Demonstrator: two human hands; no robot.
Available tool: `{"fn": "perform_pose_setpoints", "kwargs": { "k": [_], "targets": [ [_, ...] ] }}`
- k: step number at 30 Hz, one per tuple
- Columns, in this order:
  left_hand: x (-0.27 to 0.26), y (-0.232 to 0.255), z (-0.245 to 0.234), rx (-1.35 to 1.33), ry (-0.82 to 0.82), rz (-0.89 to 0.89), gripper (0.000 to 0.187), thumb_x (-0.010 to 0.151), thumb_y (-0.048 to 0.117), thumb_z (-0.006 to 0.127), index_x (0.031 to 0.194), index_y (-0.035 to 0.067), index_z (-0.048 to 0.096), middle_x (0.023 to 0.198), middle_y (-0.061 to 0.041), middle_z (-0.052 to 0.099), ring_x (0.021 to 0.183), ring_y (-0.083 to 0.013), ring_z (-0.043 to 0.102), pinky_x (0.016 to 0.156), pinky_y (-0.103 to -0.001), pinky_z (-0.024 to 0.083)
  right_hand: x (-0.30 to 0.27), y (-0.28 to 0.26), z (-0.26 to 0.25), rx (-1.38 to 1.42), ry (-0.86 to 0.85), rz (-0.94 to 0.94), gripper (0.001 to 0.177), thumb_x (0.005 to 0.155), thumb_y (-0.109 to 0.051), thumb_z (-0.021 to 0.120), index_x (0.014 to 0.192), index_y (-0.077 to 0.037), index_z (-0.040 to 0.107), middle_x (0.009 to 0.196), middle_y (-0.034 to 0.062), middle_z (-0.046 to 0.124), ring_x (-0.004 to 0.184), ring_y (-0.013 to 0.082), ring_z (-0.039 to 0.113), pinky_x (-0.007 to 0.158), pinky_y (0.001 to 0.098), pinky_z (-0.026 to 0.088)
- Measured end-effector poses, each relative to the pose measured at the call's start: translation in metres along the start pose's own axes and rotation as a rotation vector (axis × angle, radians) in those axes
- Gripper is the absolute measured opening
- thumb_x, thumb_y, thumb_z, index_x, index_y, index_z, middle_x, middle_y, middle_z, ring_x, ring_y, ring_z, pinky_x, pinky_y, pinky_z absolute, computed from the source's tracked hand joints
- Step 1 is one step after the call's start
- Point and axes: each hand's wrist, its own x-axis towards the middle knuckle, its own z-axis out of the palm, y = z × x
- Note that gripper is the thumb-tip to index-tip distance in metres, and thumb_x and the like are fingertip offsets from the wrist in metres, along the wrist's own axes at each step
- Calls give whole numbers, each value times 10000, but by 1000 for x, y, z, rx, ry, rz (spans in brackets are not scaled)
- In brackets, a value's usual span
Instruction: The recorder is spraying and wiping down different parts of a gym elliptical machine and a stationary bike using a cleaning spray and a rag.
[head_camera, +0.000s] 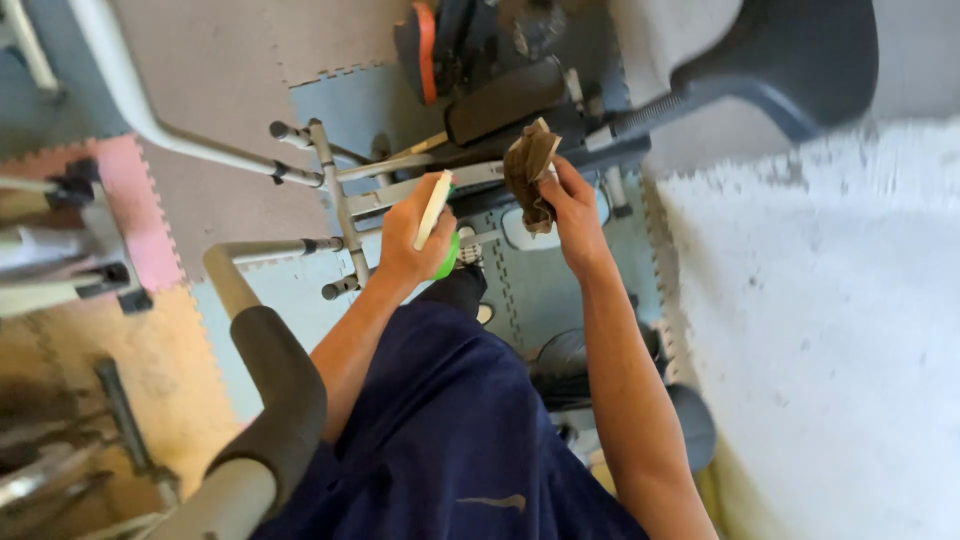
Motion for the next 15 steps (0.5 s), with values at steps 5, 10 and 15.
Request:
{"fn": "perform_pose_setpoints", "kwargs": {
  "k": [5,10,15],
  "targets": [
    [21,-8,-6,-173,35,-96,414,910,97,578,1324,102,553,830,-89,743,754,-231,734,719,-352,557,46,-25,3,-55,-125,-14,438,1049,-149,526,1467,-18,547,1322,37,666,1198,119,598,1054,266,456],
    [31,-6,2,-338,170,-63,410,929,88,569,1338,87,575,828,-80,711,758,-201,705,718,-332,553,96,-26,3,-13,-205,17,441,1025,-97,534,1455,-6,558,1304,47,664,1166,136,605,1029,287,472],
    [40,17,10,-218,310,-245,397,873,80,572,1262,75,650,703,-113,653,600,-213,660,589,-342,522,122,-42,14,-75,-330,75,460,996,-82,523,1449,-6,559,1305,43,667,1166,144,607,1027,288,466]
  ]
}}
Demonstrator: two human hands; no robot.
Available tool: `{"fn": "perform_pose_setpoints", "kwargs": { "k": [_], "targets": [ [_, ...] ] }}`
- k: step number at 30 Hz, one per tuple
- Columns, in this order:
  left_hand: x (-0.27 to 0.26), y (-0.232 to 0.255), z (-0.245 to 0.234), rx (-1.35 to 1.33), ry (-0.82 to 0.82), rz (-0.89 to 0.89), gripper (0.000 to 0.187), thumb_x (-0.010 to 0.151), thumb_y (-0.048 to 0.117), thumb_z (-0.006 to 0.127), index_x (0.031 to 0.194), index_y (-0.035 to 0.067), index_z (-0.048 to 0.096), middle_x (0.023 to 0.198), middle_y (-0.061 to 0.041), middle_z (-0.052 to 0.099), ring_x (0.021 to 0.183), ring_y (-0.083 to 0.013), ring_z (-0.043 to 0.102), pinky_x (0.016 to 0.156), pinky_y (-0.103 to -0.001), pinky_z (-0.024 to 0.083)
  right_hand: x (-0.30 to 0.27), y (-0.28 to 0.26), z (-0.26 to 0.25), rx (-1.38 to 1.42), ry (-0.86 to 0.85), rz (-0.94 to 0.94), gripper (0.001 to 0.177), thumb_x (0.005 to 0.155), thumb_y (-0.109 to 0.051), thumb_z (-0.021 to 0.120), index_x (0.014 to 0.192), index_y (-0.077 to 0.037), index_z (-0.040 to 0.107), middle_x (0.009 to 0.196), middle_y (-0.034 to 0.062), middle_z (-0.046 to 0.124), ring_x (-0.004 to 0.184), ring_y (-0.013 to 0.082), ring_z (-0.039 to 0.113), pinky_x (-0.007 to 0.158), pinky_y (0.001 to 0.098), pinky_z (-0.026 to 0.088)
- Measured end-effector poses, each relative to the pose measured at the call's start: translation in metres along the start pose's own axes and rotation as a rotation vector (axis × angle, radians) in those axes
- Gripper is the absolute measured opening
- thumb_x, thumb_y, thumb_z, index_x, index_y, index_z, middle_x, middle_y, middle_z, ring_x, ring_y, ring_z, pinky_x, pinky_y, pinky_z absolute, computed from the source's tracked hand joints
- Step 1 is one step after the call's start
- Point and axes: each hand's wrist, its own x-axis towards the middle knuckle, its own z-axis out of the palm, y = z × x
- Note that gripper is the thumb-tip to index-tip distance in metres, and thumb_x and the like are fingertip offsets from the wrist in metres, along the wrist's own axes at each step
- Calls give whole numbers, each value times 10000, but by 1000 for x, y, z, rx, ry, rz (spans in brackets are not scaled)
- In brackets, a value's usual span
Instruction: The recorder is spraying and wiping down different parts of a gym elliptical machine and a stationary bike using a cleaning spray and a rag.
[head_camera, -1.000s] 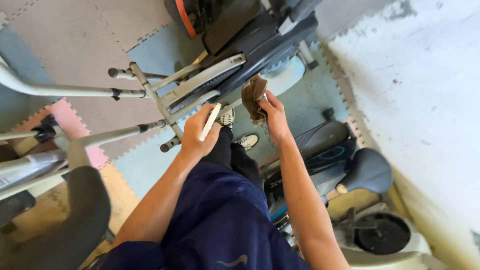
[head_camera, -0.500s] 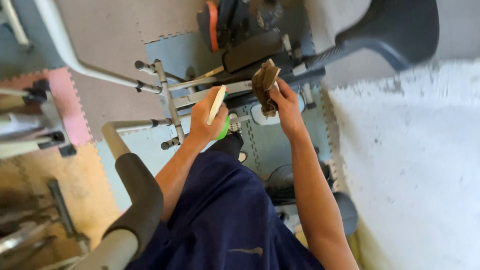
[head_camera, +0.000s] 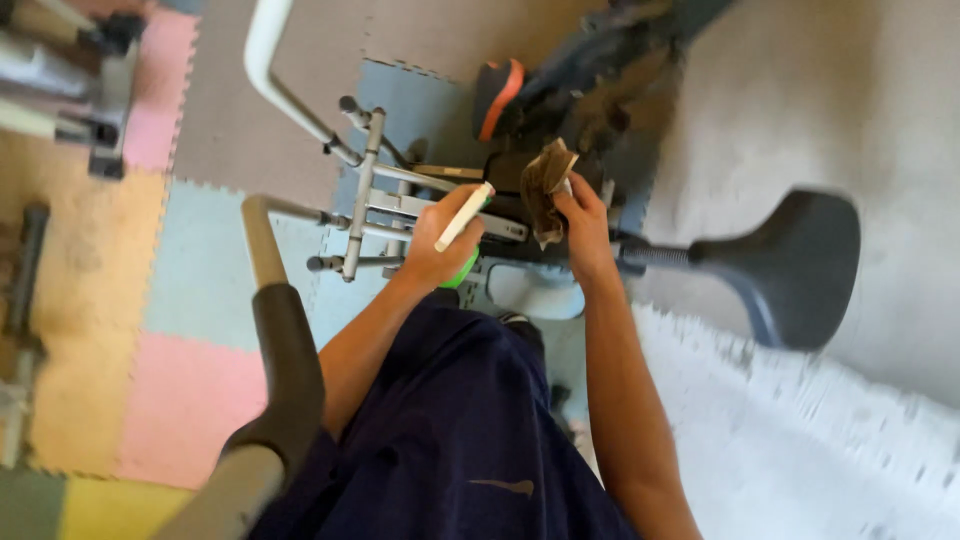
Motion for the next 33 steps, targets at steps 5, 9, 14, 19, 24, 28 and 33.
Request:
{"fn": "perform_pose_setpoints", "kwargs": {
  "k": [5,9,14,19,24,28,33],
  "targets": [
    [-21,-13,30,64,307,91,350,886,84,587,1224,68,679,816,-168,712,669,-274,704,638,-370,553,15,-6,-16,-125,-150,128,467,976,-117,537,1432,-24,571,1271,25,669,1140,139,618,1005,287,467],
    [-51,3,53,94,479,-64,350,885,110,601,1226,79,677,824,-187,717,701,-342,719,647,-407,557,31,14,-41,-147,-336,89,436,982,-97,558,1405,0,600,1261,28,674,1126,143,614,998,296,466],
    [-93,2,80,121,609,-206,368,834,122,577,1187,97,678,866,-218,710,789,-452,685,712,-487,558,36,15,-32,-119,-512,158,434,978,-60,552,1404,-3,607,1271,20,669,1134,131,614,1015,294,463],
    [-136,4,84,135,737,-325,361,805,118,581,1146,93,698,844,-234,697,781,-475,650,706,-513,534,29,26,0,-172,-689,165,433,981,-42,543,1405,13,606,1324,39,666,1194,132,612,1062,290,454],
    [-170,-19,81,159,902,-334,365,785,83,576,1128,61,700,948,-230,691,876,-471,639,786,-512,526,27,48,30,-205,-837,195,436,977,-34,558,1409,11,598,1344,34,657,1218,127,600,1081,287,446],
    [-198,-32,69,269,1031,-113,395,765,48,554,1142,41,671,1123,-205,690,1004,-464,644,869,-487,542,23,59,58,-337,-867,228,424,965,-34,579,1384,13,623,1277,49,692,1144,139,629,1027,300,479],
    [-230,-48,51,194,1021,-55,445,779,45,528,1204,49,660,1156,-227,697,991,-466,658,852,-489,549,27,68,80,-411,-829,244,392,965,-45,577,1345,14,654,1243,49,709,1123,142,646,1017,293,496]
  ]
}}
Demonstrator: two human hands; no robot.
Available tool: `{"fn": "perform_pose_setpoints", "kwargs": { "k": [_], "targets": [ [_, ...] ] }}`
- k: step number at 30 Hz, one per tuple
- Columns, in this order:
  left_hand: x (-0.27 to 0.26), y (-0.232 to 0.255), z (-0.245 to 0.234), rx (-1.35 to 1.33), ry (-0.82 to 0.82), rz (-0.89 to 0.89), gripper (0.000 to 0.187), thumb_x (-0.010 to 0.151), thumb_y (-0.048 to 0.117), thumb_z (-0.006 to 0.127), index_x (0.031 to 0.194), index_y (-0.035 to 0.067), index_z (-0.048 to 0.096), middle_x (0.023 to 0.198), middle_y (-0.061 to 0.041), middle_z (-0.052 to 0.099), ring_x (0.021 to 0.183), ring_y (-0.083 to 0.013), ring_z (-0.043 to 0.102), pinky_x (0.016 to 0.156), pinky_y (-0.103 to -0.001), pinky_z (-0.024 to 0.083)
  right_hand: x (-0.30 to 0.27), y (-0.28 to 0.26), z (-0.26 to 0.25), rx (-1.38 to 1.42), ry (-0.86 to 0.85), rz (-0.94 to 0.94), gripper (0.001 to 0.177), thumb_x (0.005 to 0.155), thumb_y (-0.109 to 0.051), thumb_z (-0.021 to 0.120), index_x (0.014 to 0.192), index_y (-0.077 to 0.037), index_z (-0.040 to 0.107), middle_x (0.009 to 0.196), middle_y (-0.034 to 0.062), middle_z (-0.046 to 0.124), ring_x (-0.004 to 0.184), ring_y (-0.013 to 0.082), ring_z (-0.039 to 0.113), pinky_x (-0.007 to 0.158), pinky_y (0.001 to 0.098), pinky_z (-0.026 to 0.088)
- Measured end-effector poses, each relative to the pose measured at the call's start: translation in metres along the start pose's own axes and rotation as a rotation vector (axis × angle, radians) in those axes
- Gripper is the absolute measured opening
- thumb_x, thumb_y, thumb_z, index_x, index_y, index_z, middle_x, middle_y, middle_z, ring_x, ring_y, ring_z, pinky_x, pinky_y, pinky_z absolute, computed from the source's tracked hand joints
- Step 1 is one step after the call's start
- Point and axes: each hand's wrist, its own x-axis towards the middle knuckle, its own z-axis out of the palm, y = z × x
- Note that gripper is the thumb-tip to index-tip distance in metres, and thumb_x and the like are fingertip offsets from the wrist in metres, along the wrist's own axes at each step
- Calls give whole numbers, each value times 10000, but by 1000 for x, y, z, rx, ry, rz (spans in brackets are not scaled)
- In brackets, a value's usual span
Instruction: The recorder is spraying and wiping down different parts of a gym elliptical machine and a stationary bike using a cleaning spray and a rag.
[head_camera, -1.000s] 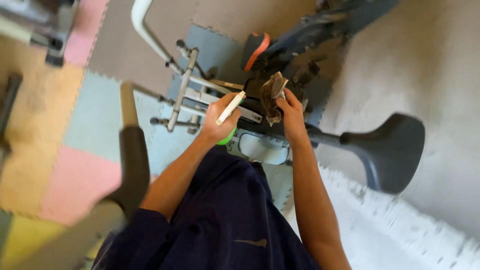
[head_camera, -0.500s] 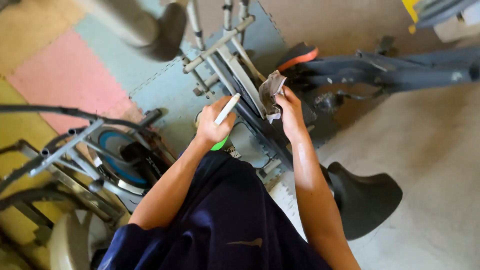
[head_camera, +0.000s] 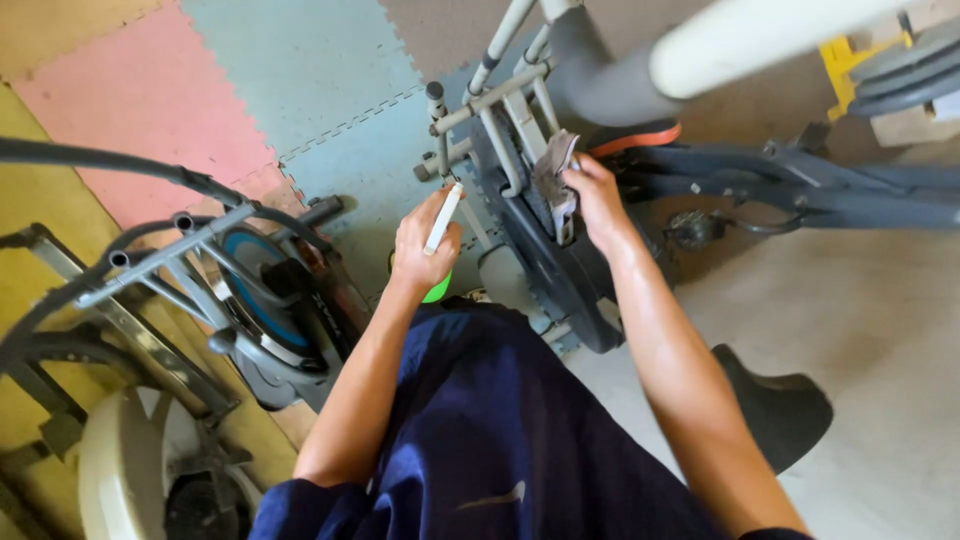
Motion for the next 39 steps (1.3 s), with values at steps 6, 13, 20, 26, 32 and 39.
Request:
{"fn": "perform_pose_setpoints", "kwargs": {
  "k": [6,13,20,26,32,39],
  "targets": [
    [12,-22,-30,-31,-172,-308,383,797,99,546,1156,92,681,775,-242,643,739,-473,646,699,-517,521,19,3,27,-58,129,155,327,981,-112,618,1296,-72,693,1102,5,725,943,115,676,799,292,547],
    [22,-93,10,-2,-195,-369,294,834,195,569,1089,116,691,847,-233,705,810,-472,677,729,-531,543,30,67,17,-219,230,137,254,984,-125,665,1223,-60,719,976,-20,709,812,83,631,688,269,501],
    [35,-168,96,17,-260,-495,299,782,228,605,1037,129,725,838,-239,710,837,-489,663,769,-556,532,57,123,-21,-358,235,182,268,971,-123,682,1217,-20,708,943,-10,679,800,69,578,680,269,467],
    [32,-186,126,-15,-254,-477,321,784,229,594,1059,158,745,849,-226,723,837,-465,680,771,-533,539,71,133,-30,-906,120,-10,349,942,-167,720,1252,-11,677,1029,127,740,912,192,687,835,327,524],
    [28,-202,132,-65,-274,-503,288,815,217,589,1034,152,765,894,-220,731,879,-441,708,813,-501,569,98,136,5,-1049,61,-74,404,931,-164,699,1308,-24,661,1184,199,715,1068,294,715,924,360,538],
    [33,-213,144,-133,-136,-510,430,768,168,588,1168,128,742,995,-242,726,935,-453,692,846,-493,552,149,180,8,-1184,312,-538,383,982,-19,669,1361,-48,621,1240,191,673,1114,391,687,980,445,550]
  ]
}}
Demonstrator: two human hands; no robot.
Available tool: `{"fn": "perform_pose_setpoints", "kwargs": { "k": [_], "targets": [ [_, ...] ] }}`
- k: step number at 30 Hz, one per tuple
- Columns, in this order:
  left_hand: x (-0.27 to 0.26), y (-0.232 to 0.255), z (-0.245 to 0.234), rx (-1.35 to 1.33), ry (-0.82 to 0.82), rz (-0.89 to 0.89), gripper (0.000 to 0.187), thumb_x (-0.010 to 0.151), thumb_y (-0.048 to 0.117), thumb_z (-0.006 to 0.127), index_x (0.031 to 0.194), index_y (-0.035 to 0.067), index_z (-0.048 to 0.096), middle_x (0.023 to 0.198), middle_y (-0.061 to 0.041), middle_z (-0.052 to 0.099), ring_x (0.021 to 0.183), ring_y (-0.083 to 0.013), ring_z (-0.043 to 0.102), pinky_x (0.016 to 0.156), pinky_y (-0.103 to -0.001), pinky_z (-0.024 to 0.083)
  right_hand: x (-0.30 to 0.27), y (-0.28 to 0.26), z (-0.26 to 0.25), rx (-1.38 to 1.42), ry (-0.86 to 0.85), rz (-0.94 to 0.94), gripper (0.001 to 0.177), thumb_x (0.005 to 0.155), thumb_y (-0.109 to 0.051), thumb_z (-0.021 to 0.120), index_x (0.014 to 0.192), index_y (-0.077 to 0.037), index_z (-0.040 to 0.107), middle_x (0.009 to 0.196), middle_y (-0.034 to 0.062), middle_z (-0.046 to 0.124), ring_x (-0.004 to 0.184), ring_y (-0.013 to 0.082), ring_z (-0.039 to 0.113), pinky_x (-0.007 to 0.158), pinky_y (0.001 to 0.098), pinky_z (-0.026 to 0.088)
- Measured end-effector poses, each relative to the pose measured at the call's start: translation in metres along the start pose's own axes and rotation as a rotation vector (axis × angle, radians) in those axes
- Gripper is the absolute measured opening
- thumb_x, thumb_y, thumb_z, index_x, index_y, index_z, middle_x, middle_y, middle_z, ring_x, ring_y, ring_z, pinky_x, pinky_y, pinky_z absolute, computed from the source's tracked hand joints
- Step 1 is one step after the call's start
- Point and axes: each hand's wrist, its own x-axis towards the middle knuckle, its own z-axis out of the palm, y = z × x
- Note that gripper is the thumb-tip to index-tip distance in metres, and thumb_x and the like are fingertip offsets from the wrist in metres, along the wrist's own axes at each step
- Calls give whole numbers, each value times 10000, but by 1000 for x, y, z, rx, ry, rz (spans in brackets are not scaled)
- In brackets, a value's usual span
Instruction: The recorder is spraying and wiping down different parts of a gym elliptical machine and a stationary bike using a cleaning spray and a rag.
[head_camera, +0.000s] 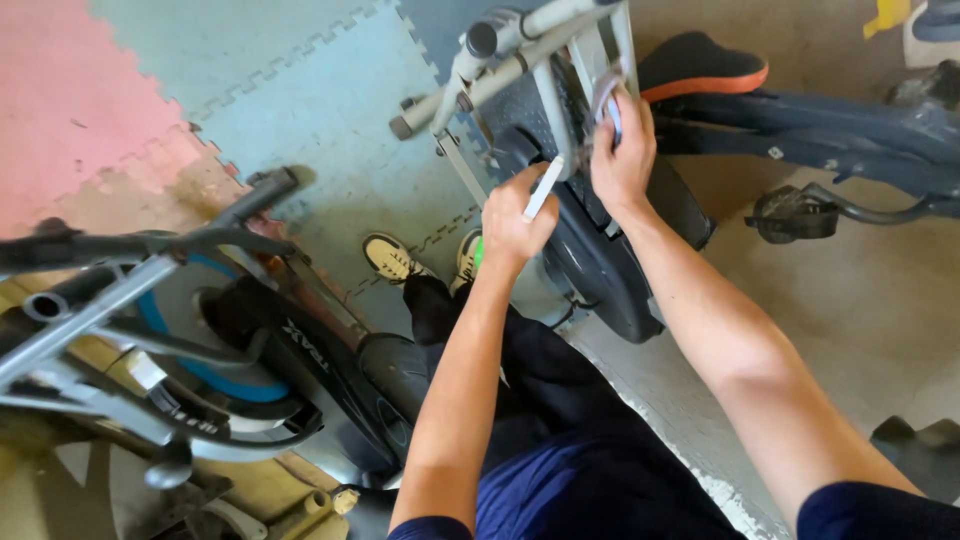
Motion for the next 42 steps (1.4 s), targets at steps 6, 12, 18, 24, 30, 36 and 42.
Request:
{"fn": "perform_pose_setpoints", "kwargs": {
  "k": [6,12,18,24,30,36,42],
  "targets": [
    [-5,-27,-6,-98,51,15,418,772,118,592,1168,83,720,1091,-226,733,988,-442,697,895,-463,562,22,-27,59,280,-163,366,465,1031,-85,469,1494,-131,478,1361,194,521,1077,353,674,825,395,577],
    [-8,-34,-23,-133,-20,-22,467,744,113,593,1193,108,722,1117,-212,729,949,-420,709,866,-440,566,-21,-14,84,-29,5,-32,553,1073,-88,589,1572,-30,357,1387,267,449,1268,483,511,1069,516,464],
    [0,-31,-24,-107,-69,-54,454,770,110,593,1204,126,724,1125,-195,734,936,-412,710,848,-439,563,-37,-4,74,-7,-86,298,422,1070,-153,578,1457,-62,438,1328,245,505,1207,466,562,999,527,484],
    [2,-37,-14,-120,-8,50,453,769,101,611,1211,117,708,1151,-185,730,964,-416,698,856,-455,560,38,18,87,-19,-164,251,433,1118,-306,584,1443,-46,463,1289,249,644,1149,453,644,974,534,499],
    [3,-33,-10,-127,-42,40,458,775,102,601,1219,131,712,1115,-154,738,937,-386,708,833,-443,566,-23,6,69,158,-147,206,429,1138,-256,547,1499,-54,432,1323,240,650,1216,411,658,1013,491,537],
    [2,-23,-15,-116,-80,-37,453,764,110,612,1206,127,710,1083,-154,729,848,-376,706,765,-442,557,-74,-9,23,-144,-334,387,770,806,149,546,1539,-19,378,1206,231,504,1088,480,567,847,518,498],
    [-6,-36,-15,-111,-36,25,455,760,108,615,1205,120,705,1097,-155,730,861,-377,701,771,-443,562,12,-28,-22,-394,-254,-433,528,828,33,664,1331,-127,676,1503,160,498,1394,363,469,1121,522,413]
  ]
}}
